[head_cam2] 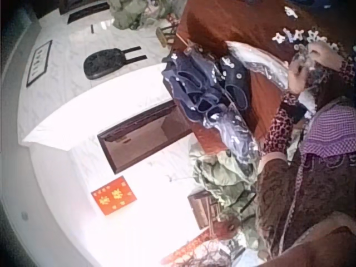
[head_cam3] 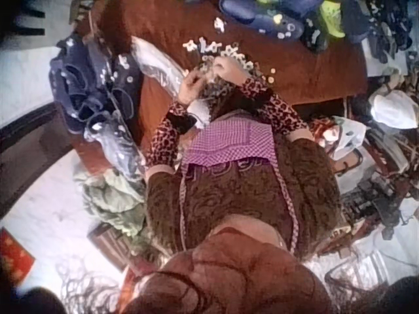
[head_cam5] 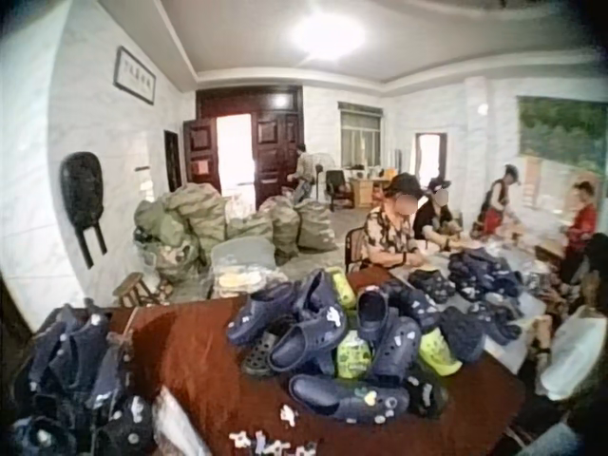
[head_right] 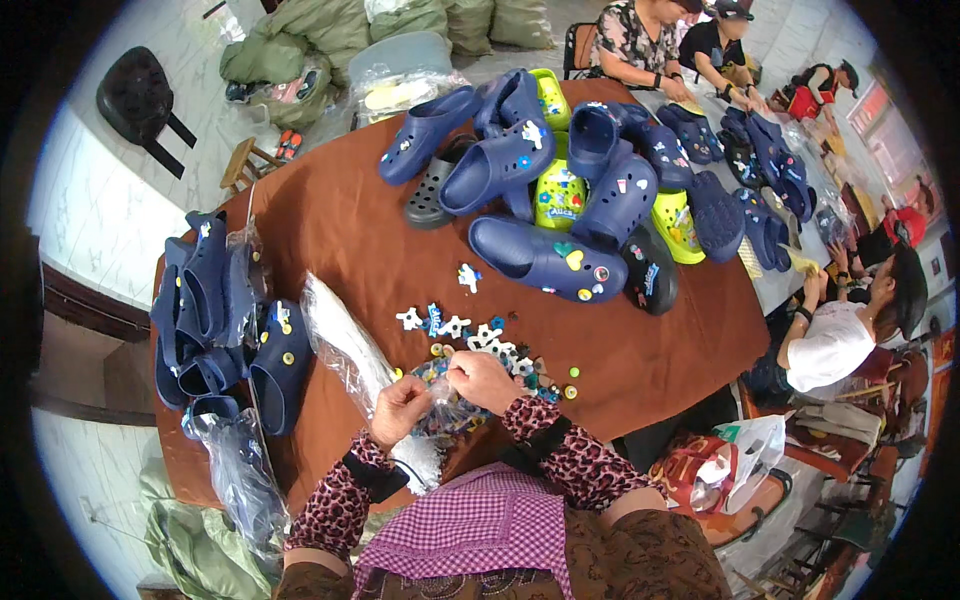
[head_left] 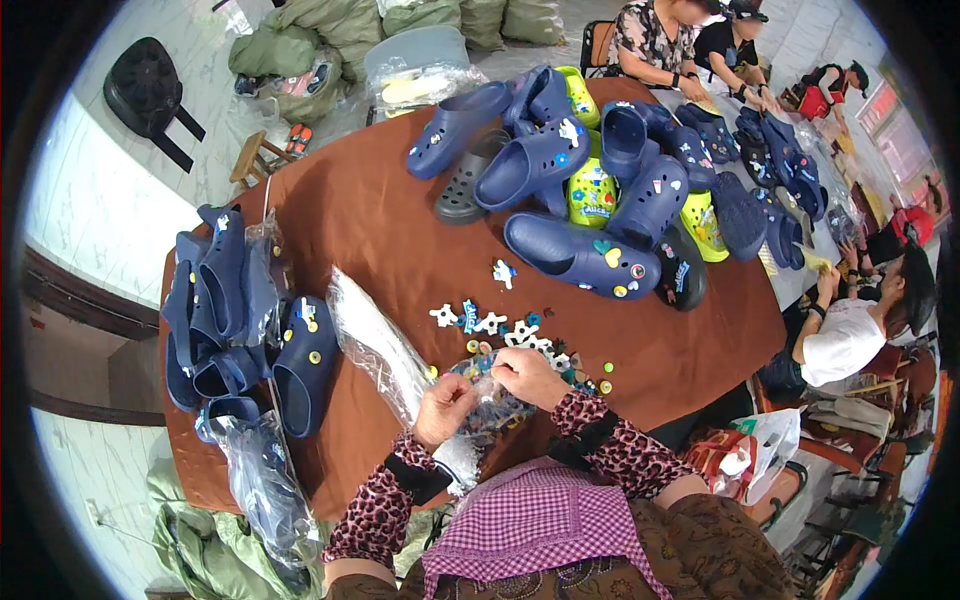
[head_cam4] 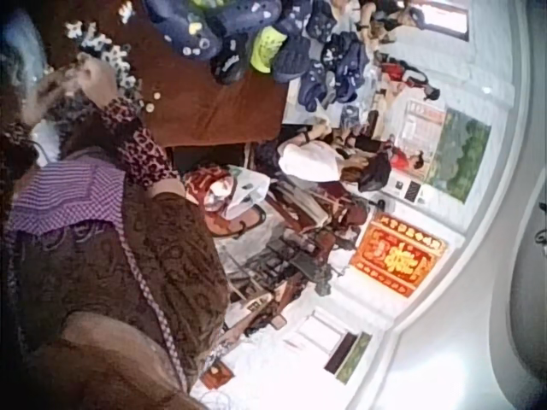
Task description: Attaching decorative charms to blue clog-style shoes in a manufacturing facility.
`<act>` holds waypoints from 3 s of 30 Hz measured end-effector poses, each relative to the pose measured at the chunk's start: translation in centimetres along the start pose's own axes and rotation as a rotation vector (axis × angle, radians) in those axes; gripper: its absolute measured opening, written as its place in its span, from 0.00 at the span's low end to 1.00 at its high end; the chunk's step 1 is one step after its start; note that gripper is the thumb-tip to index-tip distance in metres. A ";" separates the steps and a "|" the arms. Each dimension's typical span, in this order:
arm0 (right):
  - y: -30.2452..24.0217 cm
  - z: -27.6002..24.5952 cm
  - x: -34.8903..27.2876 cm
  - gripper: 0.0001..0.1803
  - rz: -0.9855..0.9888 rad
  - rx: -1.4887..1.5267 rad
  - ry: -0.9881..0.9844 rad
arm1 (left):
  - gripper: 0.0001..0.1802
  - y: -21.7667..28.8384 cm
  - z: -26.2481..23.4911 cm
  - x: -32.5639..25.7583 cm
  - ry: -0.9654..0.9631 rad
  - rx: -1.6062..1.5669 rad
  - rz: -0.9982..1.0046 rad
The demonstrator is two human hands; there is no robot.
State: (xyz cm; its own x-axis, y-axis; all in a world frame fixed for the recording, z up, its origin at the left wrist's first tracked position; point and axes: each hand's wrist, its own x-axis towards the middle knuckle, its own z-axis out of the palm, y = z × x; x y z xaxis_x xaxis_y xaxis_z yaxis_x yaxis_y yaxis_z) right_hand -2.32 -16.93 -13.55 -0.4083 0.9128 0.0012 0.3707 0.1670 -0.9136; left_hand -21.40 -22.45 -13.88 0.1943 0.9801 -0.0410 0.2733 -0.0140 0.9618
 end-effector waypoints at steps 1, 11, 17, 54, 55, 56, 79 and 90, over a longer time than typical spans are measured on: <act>0.1 0.0 0.0 0.08 0.002 -0.001 0.001 | 0.04 -0.1 0.2 -0.1 0.018 -0.183 -0.110; -0.1 0.7 -0.9 0.10 -0.033 0.048 0.008 | 0.01 -0.5 0.3 -0.1 0.089 -0.485 -0.296; 0.3 1.4 -0.5 0.09 -0.100 -0.157 0.086 | 0.13 2.8 1.4 0.3 0.106 0.443 0.198; -0.3 0.2 0.7 0.09 0.021 -0.027 -0.039 | 0.14 4.3 0.5 -0.4 0.204 0.737 0.448; -0.7 0.2 0.7 0.09 0.021 -0.028 -0.036 | 0.15 4.4 0.7 -0.6 0.135 0.818 0.345; -1.0 0.1 0.7 0.10 -0.015 -0.066 -0.035 | 0.15 4.4 0.8 -0.4 0.133 0.818 0.348; -6.3 -4.9 0.6 0.10 0.029 0.353 0.026 | 0.01 11.3 -3.1 -1.5 0.513 -0.494 0.246; -9.4 -2.8 1.0 0.23 -0.377 0.273 -0.123 | 0.03 16.5 -4.0 -2.7 0.225 0.154 0.480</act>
State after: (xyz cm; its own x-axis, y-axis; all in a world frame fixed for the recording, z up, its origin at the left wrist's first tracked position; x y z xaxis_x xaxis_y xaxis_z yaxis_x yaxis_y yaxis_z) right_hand -3.88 -16.51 -3.78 -0.5736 0.7542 0.3196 -0.0475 0.3589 -0.9322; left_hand -21.17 -24.52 3.22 0.1294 0.8743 0.4678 0.3411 -0.4823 0.8069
